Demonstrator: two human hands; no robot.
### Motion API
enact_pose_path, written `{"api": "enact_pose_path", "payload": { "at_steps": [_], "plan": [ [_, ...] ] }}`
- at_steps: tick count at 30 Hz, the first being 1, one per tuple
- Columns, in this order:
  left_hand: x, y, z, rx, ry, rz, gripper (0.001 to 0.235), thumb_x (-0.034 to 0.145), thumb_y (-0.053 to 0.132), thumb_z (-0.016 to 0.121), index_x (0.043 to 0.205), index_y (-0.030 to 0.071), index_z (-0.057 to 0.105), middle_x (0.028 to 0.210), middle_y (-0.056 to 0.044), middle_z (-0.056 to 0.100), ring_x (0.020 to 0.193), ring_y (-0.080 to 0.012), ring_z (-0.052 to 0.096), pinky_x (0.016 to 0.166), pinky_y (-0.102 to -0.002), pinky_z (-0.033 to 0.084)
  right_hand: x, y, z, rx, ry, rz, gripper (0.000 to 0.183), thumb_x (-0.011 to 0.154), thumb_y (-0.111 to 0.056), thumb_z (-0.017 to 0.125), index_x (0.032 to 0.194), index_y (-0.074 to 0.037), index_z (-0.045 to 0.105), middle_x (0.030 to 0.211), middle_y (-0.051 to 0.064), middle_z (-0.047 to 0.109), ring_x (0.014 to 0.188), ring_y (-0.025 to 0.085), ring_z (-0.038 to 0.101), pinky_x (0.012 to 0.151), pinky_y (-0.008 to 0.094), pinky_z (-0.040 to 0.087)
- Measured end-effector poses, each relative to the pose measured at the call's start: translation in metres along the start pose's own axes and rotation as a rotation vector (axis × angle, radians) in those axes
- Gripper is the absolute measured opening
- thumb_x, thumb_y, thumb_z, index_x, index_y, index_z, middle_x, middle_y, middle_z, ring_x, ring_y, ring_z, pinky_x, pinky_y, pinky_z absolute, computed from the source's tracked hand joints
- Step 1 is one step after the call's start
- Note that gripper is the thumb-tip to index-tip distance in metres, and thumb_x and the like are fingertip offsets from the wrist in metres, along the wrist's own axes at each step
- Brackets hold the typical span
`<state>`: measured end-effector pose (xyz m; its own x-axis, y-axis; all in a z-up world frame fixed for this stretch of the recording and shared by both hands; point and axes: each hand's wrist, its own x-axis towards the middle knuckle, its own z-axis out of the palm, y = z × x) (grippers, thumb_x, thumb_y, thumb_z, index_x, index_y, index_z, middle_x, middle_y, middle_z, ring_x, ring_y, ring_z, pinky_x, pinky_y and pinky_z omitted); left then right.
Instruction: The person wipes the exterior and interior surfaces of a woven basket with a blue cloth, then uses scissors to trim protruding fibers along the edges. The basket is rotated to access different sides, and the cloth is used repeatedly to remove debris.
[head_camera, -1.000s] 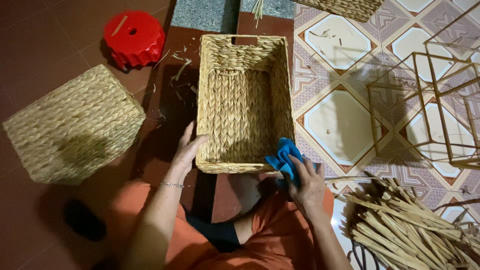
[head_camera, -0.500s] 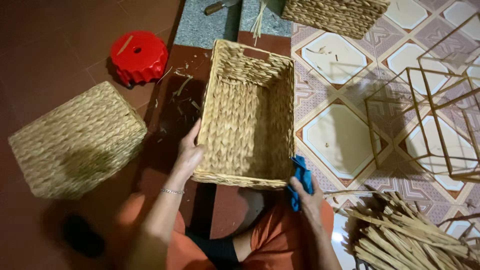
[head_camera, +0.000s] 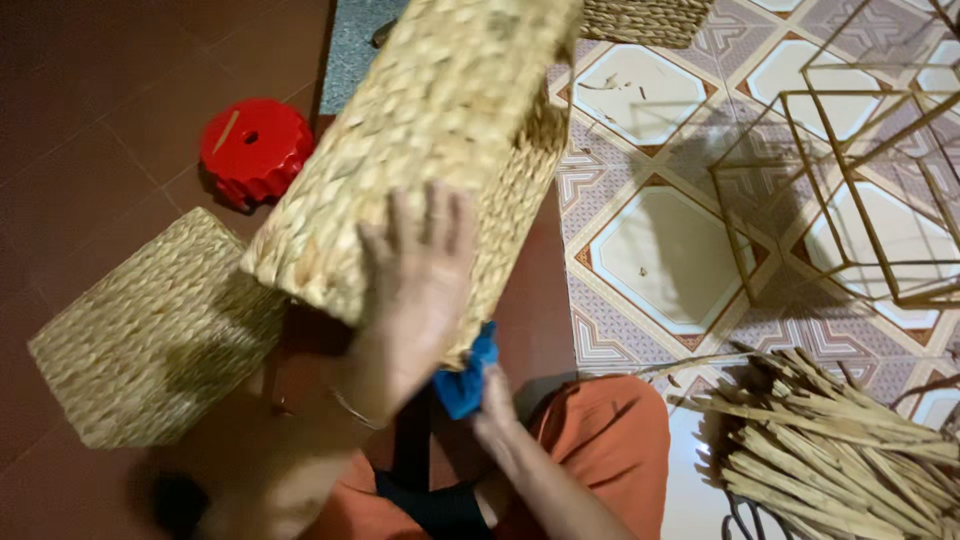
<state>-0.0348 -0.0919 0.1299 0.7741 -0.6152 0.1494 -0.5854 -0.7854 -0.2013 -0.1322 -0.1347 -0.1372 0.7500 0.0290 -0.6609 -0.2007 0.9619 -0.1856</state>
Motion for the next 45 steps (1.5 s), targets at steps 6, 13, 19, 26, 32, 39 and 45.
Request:
{"api": "enact_pose_path", "payload": {
  "at_steps": [6, 13, 19, 26, 32, 39, 45],
  "plan": [
    [-0.004, 0.103, 0.014, 0.224, -0.022, 0.241, 0.062, 0.093, 0.025, 0.059, 0.149, 0.006, 0.043, 0.156, -0.025, 0.038, 0.137, -0.0599, 0.038, 0.100, -0.082, 0.032, 0.019, 0.046, 0.019, 0.256, -0.248, 0.204, 0.033, 0.085, -0.019, 0.069, 0.116, -0.012, 0.066, 0.103, 0.008, 0.070, 0.092, 0.024, 0.068, 0.084, 0.044, 0.057],
    [0.008, 0.070, 0.027, 0.047, -0.190, 0.264, 0.072, 0.087, 0.007, 0.058, 0.154, 0.002, 0.033, 0.159, -0.028, 0.030, 0.138, -0.0595, 0.029, 0.104, -0.078, 0.024, 0.048, 0.056, -0.046, 0.172, -0.184, 0.193, 0.029, 0.089, -0.021, 0.067, 0.115, -0.008, 0.066, 0.106, 0.010, 0.071, 0.095, 0.024, 0.070, 0.088, 0.042, 0.058],
    [0.014, -0.044, 0.032, -0.363, -0.290, 0.133, 0.092, 0.077, -0.015, 0.053, 0.160, 0.020, 0.031, 0.166, -0.006, 0.028, 0.150, -0.0385, 0.026, 0.105, -0.056, 0.030, 0.011, 0.050, -0.075, -0.126, -0.132, 0.016, 0.026, 0.089, -0.016, 0.072, 0.112, -0.004, 0.069, 0.101, 0.009, 0.073, 0.091, 0.021, 0.069, 0.085, 0.037, 0.058],
    [0.004, -0.093, 0.042, -0.758, -0.230, 0.092, 0.080, 0.084, -0.011, 0.051, 0.154, 0.028, 0.046, 0.159, -0.004, 0.049, 0.117, -0.0236, 0.068, 0.066, -0.031, 0.055, -0.074, 0.031, -0.082, -0.439, 0.058, -0.176, 0.026, 0.082, -0.007, 0.079, 0.107, -0.001, 0.073, 0.091, 0.006, 0.076, 0.076, 0.015, 0.069, 0.072, 0.030, 0.057],
    [0.007, -0.108, 0.063, -0.874, -0.371, -0.102, 0.079, 0.084, -0.006, 0.057, 0.153, 0.031, 0.046, 0.158, -0.005, 0.046, 0.132, -0.0234, 0.056, 0.098, -0.036, 0.051, -0.082, 0.009, -0.082, -0.639, -0.029, -0.291, 0.033, 0.085, -0.012, 0.079, 0.115, -0.001, 0.072, 0.096, 0.001, 0.075, 0.081, 0.009, 0.066, 0.076, 0.026, 0.055],
    [-0.002, -0.117, 0.066, -0.930, -0.324, 0.014, 0.074, 0.083, 0.000, 0.070, 0.150, 0.025, 0.050, 0.158, -0.009, 0.046, 0.144, -0.0290, 0.042, 0.113, -0.043, 0.038, -0.052, 0.001, -0.089, -0.879, 0.012, -0.098, 0.050, 0.082, -0.032, 0.085, 0.119, -0.002, 0.072, 0.089, 0.007, 0.072, 0.076, 0.013, 0.067, 0.069, 0.029, 0.057],
    [-0.010, -0.115, 0.070, -1.035, -0.342, -0.054, 0.069, 0.087, 0.013, 0.065, 0.153, 0.019, 0.047, 0.162, -0.011, 0.043, 0.148, -0.0268, 0.042, 0.107, -0.043, 0.044, -0.034, 0.004, -0.086, -0.816, 0.050, -0.183, 0.044, 0.078, -0.025, 0.085, 0.112, 0.001, 0.075, 0.091, 0.005, 0.076, 0.075, 0.013, 0.070, 0.070, 0.028, 0.058]
  ]
}}
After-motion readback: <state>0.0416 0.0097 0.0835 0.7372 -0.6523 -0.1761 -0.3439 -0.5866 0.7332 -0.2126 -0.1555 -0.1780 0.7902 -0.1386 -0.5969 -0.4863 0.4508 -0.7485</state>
